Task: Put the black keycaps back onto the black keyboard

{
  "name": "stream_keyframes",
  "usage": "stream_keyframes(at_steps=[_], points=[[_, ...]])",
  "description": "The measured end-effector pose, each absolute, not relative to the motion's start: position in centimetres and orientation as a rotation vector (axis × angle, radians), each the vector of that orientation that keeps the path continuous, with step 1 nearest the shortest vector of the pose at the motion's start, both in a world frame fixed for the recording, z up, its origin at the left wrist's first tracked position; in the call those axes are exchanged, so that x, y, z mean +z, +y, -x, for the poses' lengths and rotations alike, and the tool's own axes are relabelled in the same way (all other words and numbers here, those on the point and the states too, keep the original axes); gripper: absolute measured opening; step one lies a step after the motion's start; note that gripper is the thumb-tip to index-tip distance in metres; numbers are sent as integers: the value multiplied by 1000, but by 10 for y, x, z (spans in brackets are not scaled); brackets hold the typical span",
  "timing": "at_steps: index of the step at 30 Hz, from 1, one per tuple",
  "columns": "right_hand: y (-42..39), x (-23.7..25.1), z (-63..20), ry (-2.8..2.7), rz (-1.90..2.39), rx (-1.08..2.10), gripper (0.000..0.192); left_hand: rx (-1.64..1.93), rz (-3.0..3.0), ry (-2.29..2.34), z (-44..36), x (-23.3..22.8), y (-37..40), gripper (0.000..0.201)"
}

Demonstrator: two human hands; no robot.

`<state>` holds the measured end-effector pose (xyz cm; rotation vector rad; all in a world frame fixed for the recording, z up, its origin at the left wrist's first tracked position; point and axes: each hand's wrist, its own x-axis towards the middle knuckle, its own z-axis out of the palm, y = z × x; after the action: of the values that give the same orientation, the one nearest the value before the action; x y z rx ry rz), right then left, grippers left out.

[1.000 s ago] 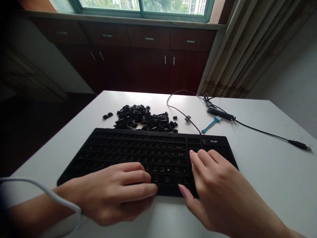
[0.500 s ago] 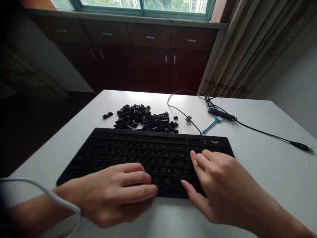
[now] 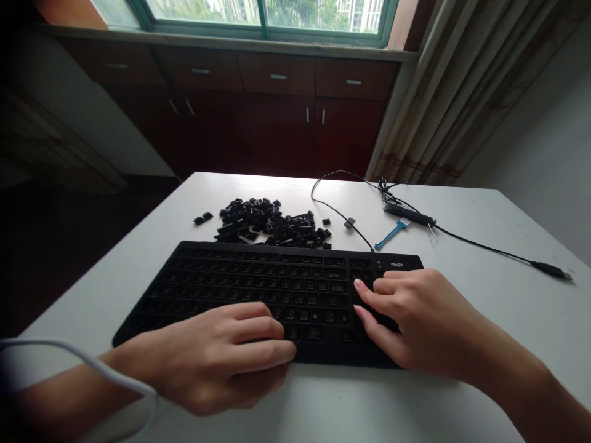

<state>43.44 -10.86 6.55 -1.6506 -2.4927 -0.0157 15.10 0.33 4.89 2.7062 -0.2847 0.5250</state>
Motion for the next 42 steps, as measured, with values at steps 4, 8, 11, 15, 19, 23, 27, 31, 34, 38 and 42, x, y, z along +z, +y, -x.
stream_keyframes(at_steps=[4, 8, 11, 15, 19, 23, 27, 31, 34, 38, 42], points=[[-100, 65, -458, -2513, 1609, 195, 29, 510, -2720, -295, -151, 51, 3, 17], [-95, 65, -462, -2459, 1568, 300, 25, 505, -2742, -296, -152, 52, 3, 16], [-94, 67, -458, -2402, 1576, 344, 23, 508, -2739, -295, -153, 52, 3, 16], [-91, 66, -457, -2286, 1603, 430, 25, 540, -2729, -298, -153, 50, 3, 16], [-89, 64, -458, -2181, 1667, 517, 23, 531, -2722, -283, -152, 48, 3, 16], [-90, 63, -456, -2146, 1684, 534, 29, 540, -2720, -283, -151, 49, 2, 17], [-89, 63, -457, -2141, 1698, 565, 34, 532, -2705, -271, -151, 49, 2, 17], [-88, 62, -458, -2145, 1717, 598, 33, 514, -2700, -265, -150, 48, 3, 18], [-89, 61, -458, -2152, 1718, 567, 33, 506, -2705, -257, -150, 47, 3, 17], [-90, 60, -457, -2151, 1708, 534, 32, 503, -2718, -258, -150, 47, 4, 14], [-89, 62, -459, -2114, 1659, 539, 32, 492, -2743, -270, -150, 49, 4, 13]])
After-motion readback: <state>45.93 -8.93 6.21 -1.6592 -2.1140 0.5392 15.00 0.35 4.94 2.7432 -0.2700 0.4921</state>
